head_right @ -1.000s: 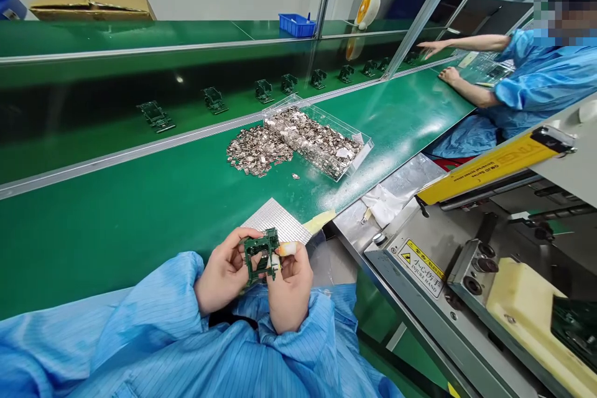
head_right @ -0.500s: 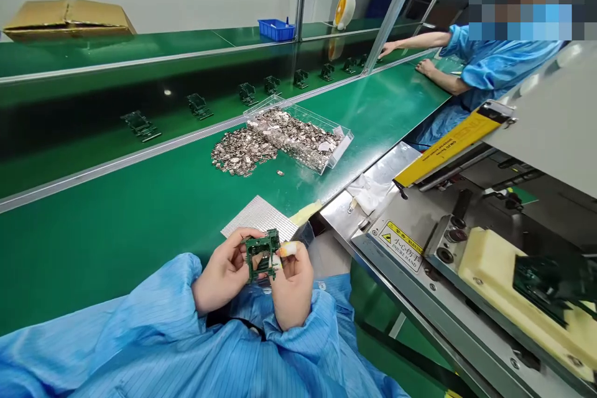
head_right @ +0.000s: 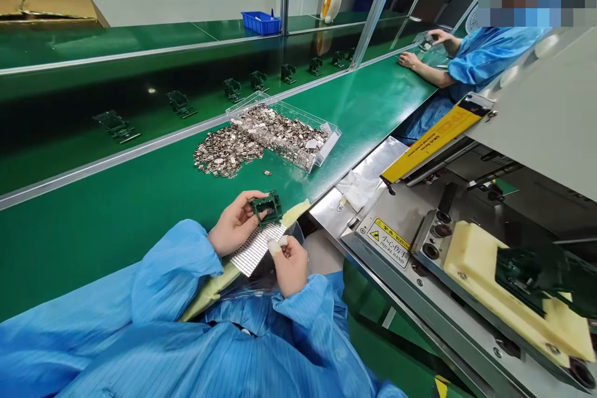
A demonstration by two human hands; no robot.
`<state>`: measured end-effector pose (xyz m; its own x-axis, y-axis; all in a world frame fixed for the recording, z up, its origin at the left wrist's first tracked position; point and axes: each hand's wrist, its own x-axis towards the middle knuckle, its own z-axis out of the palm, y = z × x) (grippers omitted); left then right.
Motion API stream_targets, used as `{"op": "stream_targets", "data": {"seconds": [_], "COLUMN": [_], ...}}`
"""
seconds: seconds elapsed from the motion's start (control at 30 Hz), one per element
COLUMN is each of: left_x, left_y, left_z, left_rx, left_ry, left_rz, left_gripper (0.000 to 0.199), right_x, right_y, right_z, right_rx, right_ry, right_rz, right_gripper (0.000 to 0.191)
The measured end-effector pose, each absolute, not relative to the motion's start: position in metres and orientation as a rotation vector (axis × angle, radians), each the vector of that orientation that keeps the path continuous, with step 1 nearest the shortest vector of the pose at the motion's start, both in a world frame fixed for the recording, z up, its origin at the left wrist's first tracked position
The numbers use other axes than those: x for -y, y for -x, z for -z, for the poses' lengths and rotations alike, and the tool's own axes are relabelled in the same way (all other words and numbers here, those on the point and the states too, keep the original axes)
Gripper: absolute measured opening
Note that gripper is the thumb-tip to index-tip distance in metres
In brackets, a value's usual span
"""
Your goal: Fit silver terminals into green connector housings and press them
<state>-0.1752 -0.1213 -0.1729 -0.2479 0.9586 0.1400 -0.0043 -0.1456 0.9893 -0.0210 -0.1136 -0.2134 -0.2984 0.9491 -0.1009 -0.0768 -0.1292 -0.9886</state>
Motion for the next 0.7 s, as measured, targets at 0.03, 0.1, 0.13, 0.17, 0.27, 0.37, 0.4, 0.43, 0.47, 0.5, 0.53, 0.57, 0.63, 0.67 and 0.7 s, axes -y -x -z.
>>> {"op": "stream_targets", "data": {"seconds": [0.03, 0.1, 0.13, 0.17, 0.27, 0.37, 0.4, 0.43, 0.47, 0.5, 0.53, 0.57, 0.63, 0.67, 0.7], "left_x": [0.122, 0.124, 0.125, 0.125, 0.125, 0.124, 0.124, 0.125, 0.125, 0.125, 0.125, 0.125, 0.125, 0.125, 0.125], "left_y": [0.175, 0.175, 0.176, 0.176, 0.177, 0.178, 0.179, 0.179, 0.179, 0.179, 0.18, 0.18, 0.18, 0.18, 0.18], "left_z": [0.174, 0.176, 0.176, 0.176, 0.177, 0.177, 0.176, 0.175, 0.175, 0.174, 0.174, 0.174, 0.174, 0.174, 0.175], "left_rx": [-1.303, -1.315, -1.324, -1.328, -1.329, -1.356, -1.371, -1.382, -1.387, -1.386, -1.382, -1.375, -1.352, -1.335, -1.314], "left_ry": [-1.193, -1.214, -1.215, -1.21, -1.184, -1.181, -1.186, -1.19, -1.193, -1.194, -1.194, -1.189, -1.172, -1.16, -1.143], "left_rz": [-1.502, -1.478, -1.469, -1.464, -1.458, -1.443, -1.436, -1.432, -1.428, -1.425, -1.423, -1.423, -1.423, -1.425, -1.433], "left_gripper": [0.035, 0.034, 0.034, 0.034, 0.035, 0.035, 0.035, 0.035, 0.035, 0.034, 0.034, 0.034, 0.034, 0.034, 0.033], "right_x": [0.113, 0.112, 0.112, 0.112, 0.112, 0.112, 0.112, 0.112, 0.112, 0.112, 0.111, 0.11, 0.106, 0.104, 0.102], "right_y": [0.024, 0.026, 0.025, 0.024, 0.021, 0.018, 0.017, 0.016, 0.015, 0.014, 0.013, 0.012, 0.008, 0.006, 0.003], "right_z": [0.214, 0.219, 0.222, 0.225, 0.231, 0.233, 0.233, 0.234, 0.234, 0.235, 0.236, 0.237, 0.239, 0.24, 0.24], "right_rx": [1.292, 1.296, 1.301, 1.309, 1.36, 1.444, 1.474, 1.505, 1.537, 1.569, 1.601, 1.631, 1.687, 1.714, 1.741], "right_ry": [1.058, 1.047, 1.043, 1.038, 1.025, 1.015, 1.012, 1.009, 1.008, 1.011, 1.019, 1.033, 1.074, 1.099, 1.125], "right_rz": [-1.556, -1.543, -1.531, -1.518, -1.477, -1.435, -1.424, -1.419, -1.421, -1.428, -1.441, -1.456, -1.485, -1.498, -1.508], "right_gripper": [0.025, 0.025, 0.025, 0.025, 0.026, 0.025, 0.025, 0.026, 0.027, 0.027, 0.025, 0.023, 0.018, 0.016, 0.015]}}
